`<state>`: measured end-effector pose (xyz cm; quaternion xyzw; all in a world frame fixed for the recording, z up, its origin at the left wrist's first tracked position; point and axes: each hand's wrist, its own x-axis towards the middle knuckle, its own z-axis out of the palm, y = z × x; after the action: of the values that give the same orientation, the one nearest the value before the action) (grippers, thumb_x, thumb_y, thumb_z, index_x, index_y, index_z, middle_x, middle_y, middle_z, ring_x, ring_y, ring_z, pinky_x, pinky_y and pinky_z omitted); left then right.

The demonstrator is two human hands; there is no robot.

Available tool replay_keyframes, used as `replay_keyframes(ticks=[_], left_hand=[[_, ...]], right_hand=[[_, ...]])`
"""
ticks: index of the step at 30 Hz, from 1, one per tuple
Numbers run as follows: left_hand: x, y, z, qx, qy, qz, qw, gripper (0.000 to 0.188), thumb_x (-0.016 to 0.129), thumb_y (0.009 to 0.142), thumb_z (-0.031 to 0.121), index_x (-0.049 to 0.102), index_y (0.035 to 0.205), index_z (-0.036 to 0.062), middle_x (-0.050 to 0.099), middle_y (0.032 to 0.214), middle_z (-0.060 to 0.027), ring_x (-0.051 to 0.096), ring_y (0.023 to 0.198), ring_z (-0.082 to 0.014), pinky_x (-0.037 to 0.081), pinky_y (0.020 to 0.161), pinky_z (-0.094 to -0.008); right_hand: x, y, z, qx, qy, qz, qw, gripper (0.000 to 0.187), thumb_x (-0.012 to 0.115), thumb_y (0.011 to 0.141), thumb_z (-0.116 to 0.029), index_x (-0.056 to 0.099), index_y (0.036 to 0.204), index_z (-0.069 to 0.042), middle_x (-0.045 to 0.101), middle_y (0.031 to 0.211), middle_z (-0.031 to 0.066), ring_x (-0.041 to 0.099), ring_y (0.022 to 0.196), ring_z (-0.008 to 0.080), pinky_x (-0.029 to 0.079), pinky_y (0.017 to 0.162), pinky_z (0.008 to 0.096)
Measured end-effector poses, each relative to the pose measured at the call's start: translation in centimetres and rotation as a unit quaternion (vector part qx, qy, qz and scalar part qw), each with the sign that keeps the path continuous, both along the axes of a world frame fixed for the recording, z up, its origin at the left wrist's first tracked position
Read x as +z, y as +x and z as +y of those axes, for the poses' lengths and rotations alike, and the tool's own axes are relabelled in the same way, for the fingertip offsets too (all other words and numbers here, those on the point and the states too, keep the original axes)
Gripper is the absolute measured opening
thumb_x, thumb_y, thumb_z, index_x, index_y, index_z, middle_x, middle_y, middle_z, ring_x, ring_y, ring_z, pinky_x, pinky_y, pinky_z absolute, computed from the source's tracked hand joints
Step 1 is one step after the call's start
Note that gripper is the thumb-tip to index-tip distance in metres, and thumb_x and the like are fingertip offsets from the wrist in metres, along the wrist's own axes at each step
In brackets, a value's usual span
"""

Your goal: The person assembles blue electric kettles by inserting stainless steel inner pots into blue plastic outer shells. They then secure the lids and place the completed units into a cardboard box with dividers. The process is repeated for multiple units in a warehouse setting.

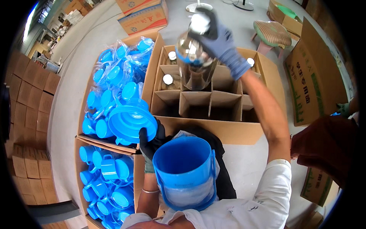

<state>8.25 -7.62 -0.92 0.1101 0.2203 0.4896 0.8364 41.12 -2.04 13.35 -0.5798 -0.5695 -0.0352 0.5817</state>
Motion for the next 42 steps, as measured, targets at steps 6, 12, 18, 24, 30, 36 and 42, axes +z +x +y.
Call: replay_keyframes(ticks=[6,12,18,24,30,36,42], left_hand=[[-0.9,-2.2,-1.1,0.002,0.027,-0.109,0.994,0.045,0.055,0.091,0.026,0.045,0.126,-0.0008,0.057,0.120,-0.0174,0.059,0.107,-0.0286,0.050,0.095,-0.0390],[-2.6,-5.3,-0.6,-0.002,0.028,-0.090,0.996,0.047,0.056,0.089,0.027,0.045,0.127,0.0009,0.054,0.126,-0.0140,0.056,0.113,-0.0286,0.048,0.096,-0.0413],[-2.3,-7.0,0.4,-0.003,0.040,-0.077,0.996,0.048,0.056,0.090,0.024,0.041,0.129,-0.0002,0.054,0.125,-0.0153,0.055,0.112,-0.0311,0.049,0.096,-0.0437],[0.9,-5.0,1.5,-0.047,0.102,0.054,0.992,0.046,0.056,0.090,0.024,0.045,0.125,-0.0033,0.056,0.121,-0.0174,0.057,0.110,-0.0298,0.050,0.093,-0.0443],[3.6,-2.4,3.2,-0.131,0.209,0.225,0.943,0.037,0.059,0.090,0.023,0.053,0.117,-0.0019,0.061,0.111,-0.0122,0.063,0.092,-0.0222,0.055,0.074,-0.0303],[6.0,-3.7,2.6,-0.268,0.499,0.525,0.636,0.053,0.057,0.089,0.027,0.042,0.133,0.0013,0.055,0.113,-0.0123,0.055,0.093,-0.0193,0.047,0.074,-0.0294],[5.5,-2.6,-0.2,-0.291,0.464,0.394,0.738,0.079,0.039,0.090,0.061,0.033,0.140,0.0010,0.042,0.137,-0.0153,0.041,0.123,-0.0214,0.031,0.104,-0.0320]], right_hand=[[10.9,1.9,-1.6,0.118,0.137,0.163,0.970,0.031,0.052,0.091,-0.018,0.044,0.118,-0.005,0.056,0.084,0.0015,0.055,0.078,0.0100,0.049,0.068,0.0253],[11.0,2.6,-2.1,0.159,0.021,-0.067,0.985,0.021,0.047,0.094,-0.021,0.054,0.105,-0.005,0.057,0.090,0.0037,0.054,0.086,0.0101,0.044,0.079,0.0237],[7.1,-4.2,-2.4,0.310,-0.169,0.150,0.923,0.032,0.047,0.095,-0.023,0.054,0.120,-0.004,0.058,0.105,0.0031,0.057,0.094,0.0092,0.050,0.086,0.0239],[0.9,-10.8,-5.6,0.243,-0.345,0.224,0.878,0.042,0.060,0.086,-0.036,0.054,0.116,-0.008,0.063,0.088,0.0071,0.061,0.078,0.0112,0.050,0.066,0.0273],[-6.8,-8.9,-8.6,0.222,-0.197,0.048,0.954,0.042,0.058,0.088,-0.027,0.049,0.125,-0.008,0.056,0.116,0.0117,0.056,0.105,0.0241,0.044,0.093,0.0326],[-7.1,-8.5,-11.9,0.306,-0.214,0.141,0.917,0.049,0.056,0.090,-0.032,0.045,0.133,-0.009,0.041,0.137,0.0149,0.042,0.124,0.0289,0.034,0.105,0.0415],[-5.4,-11.5,-14.3,0.318,-0.364,0.198,0.853,0.032,0.049,0.093,-0.032,0.052,0.123,-0.025,0.044,0.131,0.0162,0.048,0.117,0.0308,0.047,0.092,0.0360]])
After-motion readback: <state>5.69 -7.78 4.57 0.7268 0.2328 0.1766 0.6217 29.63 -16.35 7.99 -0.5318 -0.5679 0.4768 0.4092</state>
